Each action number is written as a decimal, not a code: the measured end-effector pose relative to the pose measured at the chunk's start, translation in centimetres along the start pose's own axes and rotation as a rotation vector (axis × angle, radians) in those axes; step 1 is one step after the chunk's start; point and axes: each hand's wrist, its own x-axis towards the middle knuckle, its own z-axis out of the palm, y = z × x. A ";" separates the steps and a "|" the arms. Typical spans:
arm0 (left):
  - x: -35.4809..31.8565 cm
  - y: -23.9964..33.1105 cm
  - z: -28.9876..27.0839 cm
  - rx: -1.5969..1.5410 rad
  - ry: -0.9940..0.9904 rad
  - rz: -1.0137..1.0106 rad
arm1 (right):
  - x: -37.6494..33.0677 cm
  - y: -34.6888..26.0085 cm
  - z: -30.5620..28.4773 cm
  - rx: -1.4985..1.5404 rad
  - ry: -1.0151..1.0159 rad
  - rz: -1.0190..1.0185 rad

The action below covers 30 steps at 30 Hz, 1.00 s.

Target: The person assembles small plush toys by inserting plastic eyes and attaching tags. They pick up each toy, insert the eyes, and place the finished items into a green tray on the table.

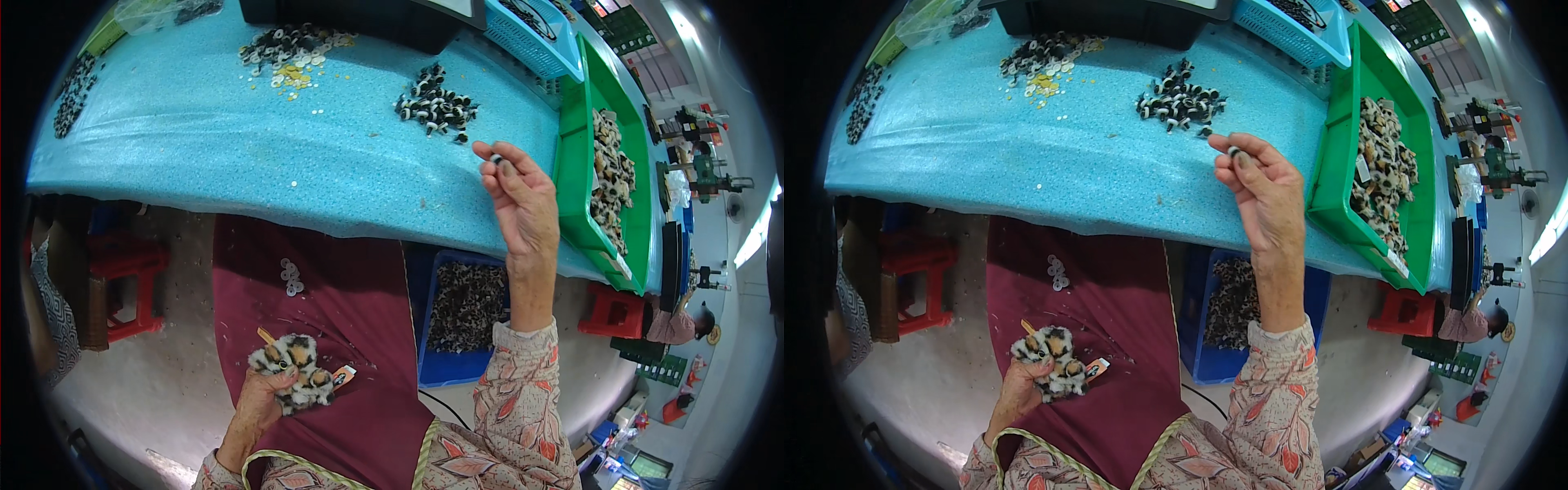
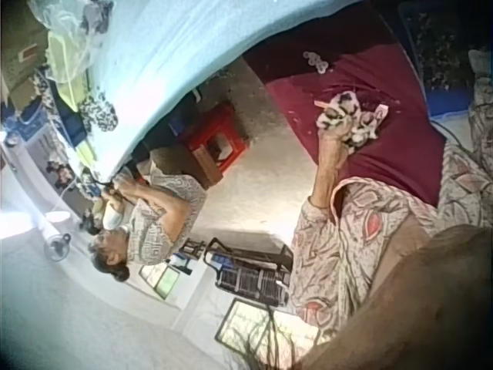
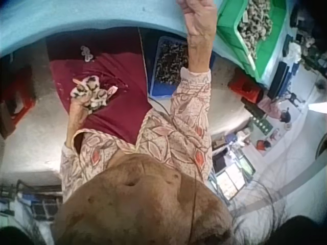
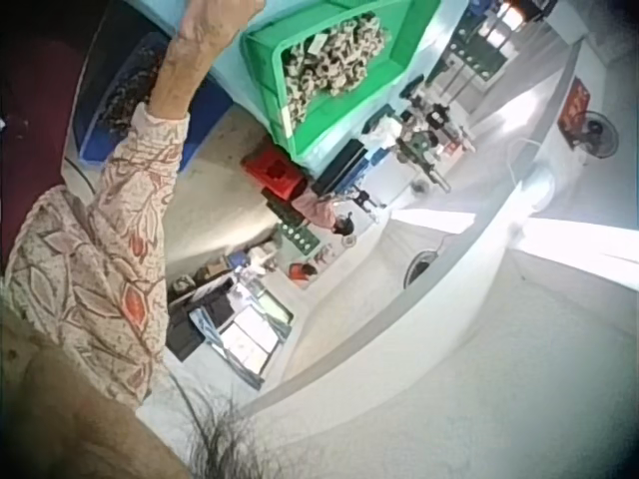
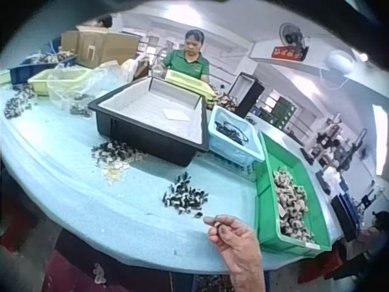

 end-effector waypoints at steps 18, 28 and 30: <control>0.3 -1.1 -0.2 -0.080 0.064 0.074 | -15.8 11.1 7.8 -0.036 -0.195 0.584; 0.6 -1.5 -0.2 0.062 0.098 0.135 | -17.2 13.1 8.8 -0.057 -0.265 0.748; 0.6 -1.6 -0.3 0.090 0.108 0.150 | -17.2 13.1 8.9 -0.088 -0.257 0.779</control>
